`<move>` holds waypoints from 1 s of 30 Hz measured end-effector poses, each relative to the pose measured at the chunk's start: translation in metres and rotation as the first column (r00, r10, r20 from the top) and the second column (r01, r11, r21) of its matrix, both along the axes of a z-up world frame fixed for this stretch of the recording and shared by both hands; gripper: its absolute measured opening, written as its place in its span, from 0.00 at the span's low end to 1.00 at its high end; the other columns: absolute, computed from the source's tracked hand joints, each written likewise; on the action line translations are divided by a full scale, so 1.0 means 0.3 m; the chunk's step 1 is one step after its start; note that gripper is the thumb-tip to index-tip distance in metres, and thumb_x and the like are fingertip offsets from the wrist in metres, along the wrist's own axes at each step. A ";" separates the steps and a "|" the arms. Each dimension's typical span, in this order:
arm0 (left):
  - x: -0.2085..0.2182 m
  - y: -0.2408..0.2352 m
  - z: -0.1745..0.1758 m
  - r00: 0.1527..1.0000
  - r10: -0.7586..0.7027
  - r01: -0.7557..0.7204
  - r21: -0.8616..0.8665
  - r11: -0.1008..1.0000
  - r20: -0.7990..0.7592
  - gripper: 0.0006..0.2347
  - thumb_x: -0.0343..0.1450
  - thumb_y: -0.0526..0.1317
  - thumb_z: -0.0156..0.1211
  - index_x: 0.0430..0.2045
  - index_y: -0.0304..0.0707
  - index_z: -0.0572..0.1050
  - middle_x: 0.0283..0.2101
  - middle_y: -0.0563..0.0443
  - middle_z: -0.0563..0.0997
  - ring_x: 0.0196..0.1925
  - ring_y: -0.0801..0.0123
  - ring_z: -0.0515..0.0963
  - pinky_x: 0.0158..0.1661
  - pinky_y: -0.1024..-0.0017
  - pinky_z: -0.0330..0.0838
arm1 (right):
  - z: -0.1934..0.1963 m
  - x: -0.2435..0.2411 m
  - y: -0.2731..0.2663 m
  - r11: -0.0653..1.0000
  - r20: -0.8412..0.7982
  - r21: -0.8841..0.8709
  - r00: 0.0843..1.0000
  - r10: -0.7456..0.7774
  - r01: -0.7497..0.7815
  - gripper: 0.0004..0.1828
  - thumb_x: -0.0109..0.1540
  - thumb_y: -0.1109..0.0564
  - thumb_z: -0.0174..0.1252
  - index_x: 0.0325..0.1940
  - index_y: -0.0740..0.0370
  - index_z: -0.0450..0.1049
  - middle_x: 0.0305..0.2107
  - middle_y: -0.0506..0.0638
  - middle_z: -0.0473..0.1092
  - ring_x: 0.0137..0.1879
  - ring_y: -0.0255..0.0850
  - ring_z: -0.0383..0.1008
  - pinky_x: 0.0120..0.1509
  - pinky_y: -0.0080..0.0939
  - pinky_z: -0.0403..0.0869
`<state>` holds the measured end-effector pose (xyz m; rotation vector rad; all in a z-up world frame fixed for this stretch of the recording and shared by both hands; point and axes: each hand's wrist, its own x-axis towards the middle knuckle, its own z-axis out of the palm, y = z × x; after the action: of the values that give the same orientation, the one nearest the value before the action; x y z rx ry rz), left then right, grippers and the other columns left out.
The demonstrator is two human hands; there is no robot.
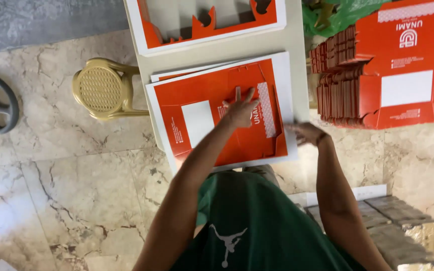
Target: Punching out pre-cut shapes from cardboard sheets and stacking the finished pieces.
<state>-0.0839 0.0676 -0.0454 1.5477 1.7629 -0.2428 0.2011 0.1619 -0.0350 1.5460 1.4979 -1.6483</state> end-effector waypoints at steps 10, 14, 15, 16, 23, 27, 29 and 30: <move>-0.572 -0.127 -0.111 0.953 0.257 -0.144 0.507 0.850 -0.160 0.27 0.70 0.53 0.65 0.63 0.44 0.70 0.64 0.42 0.68 0.67 0.43 0.65 0.63 0.31 0.56 | -0.236 -0.014 -0.829 0.148 -0.111 -0.433 0.110 -0.988 0.889 0.13 0.68 0.44 0.58 0.50 0.52 0.71 0.35 0.51 0.71 0.48 0.57 0.79 0.59 0.65 0.77; -0.621 -0.171 -0.044 0.987 0.114 -0.051 0.436 0.898 -0.118 0.29 0.70 0.58 0.62 0.63 0.44 0.69 0.56 0.41 0.71 0.59 0.45 0.71 0.52 0.41 0.72 | -0.329 -0.196 -1.021 0.177 -0.028 -0.436 0.183 -0.983 0.883 0.56 0.56 0.31 0.74 0.80 0.42 0.51 0.74 0.71 0.41 0.73 0.75 0.52 0.73 0.75 0.60; -0.632 -0.190 -0.103 0.988 0.094 -0.034 0.425 0.904 -0.120 0.29 0.70 0.58 0.62 0.63 0.44 0.69 0.56 0.41 0.71 0.59 0.45 0.71 0.52 0.41 0.72 | -0.276 -0.247 -1.037 0.155 -0.016 -0.439 0.165 -0.986 0.885 0.56 0.56 0.31 0.74 0.80 0.42 0.51 0.74 0.71 0.41 0.73 0.75 0.52 0.73 0.75 0.60; -0.639 -0.207 -0.159 0.994 0.081 -0.044 0.400 0.915 -0.075 0.30 0.68 0.59 0.63 0.63 0.48 0.69 0.57 0.43 0.71 0.60 0.46 0.70 0.53 0.42 0.72 | -0.221 -0.294 -1.048 0.143 -0.023 -0.438 0.148 -0.989 0.887 0.47 0.57 0.34 0.73 0.74 0.47 0.59 0.60 0.70 0.56 0.64 0.72 0.63 0.68 0.73 0.65; -0.247 -0.303 0.181 0.931 -0.355 0.362 0.099 0.927 -0.079 0.40 0.64 0.55 0.73 0.71 0.50 0.60 0.78 0.42 0.44 0.78 0.37 0.43 0.69 0.31 0.45 | -0.386 -0.278 -1.093 0.121 -0.229 -0.349 0.041 -0.973 0.929 0.41 0.61 0.36 0.73 0.71 0.54 0.66 0.56 0.62 0.72 0.58 0.63 0.76 0.63 0.69 0.73; 0.018 -0.356 0.131 0.872 -0.483 0.488 0.051 0.872 -0.081 0.45 0.65 0.61 0.72 0.75 0.58 0.51 0.79 0.42 0.34 0.77 0.30 0.30 0.62 0.15 0.41 | -0.205 -0.321 -0.987 0.190 -0.305 -0.222 0.117 -0.945 0.956 0.40 0.63 0.33 0.69 0.68 0.60 0.67 0.53 0.61 0.73 0.54 0.59 0.78 0.57 0.62 0.78; 0.111 -0.339 0.046 0.904 -0.412 0.413 -0.021 0.911 -0.116 0.51 0.63 0.55 0.78 0.76 0.65 0.41 0.77 0.37 0.23 0.74 0.16 0.29 0.51 0.05 0.44 | -0.193 -0.315 -0.990 0.284 -0.271 -0.088 0.251 -0.929 0.955 0.44 0.62 0.29 0.69 0.67 0.64 0.66 0.48 0.62 0.73 0.49 0.57 0.79 0.51 0.59 0.80; 0.125 -0.327 0.042 0.900 -0.419 0.420 -0.017 0.907 -0.119 0.51 0.63 0.55 0.78 0.76 0.65 0.41 0.77 0.37 0.23 0.74 0.16 0.29 0.51 0.05 0.44 | -0.203 -0.308 -0.986 0.277 -0.276 -0.088 0.243 -0.930 0.957 0.44 0.62 0.29 0.69 0.67 0.64 0.66 0.48 0.62 0.73 0.49 0.57 0.79 0.51 0.59 0.80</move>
<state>-0.0463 -0.0305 -0.0327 1.9465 1.4977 -0.5500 0.1086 -0.1339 -0.0961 2.6907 0.5824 -2.5164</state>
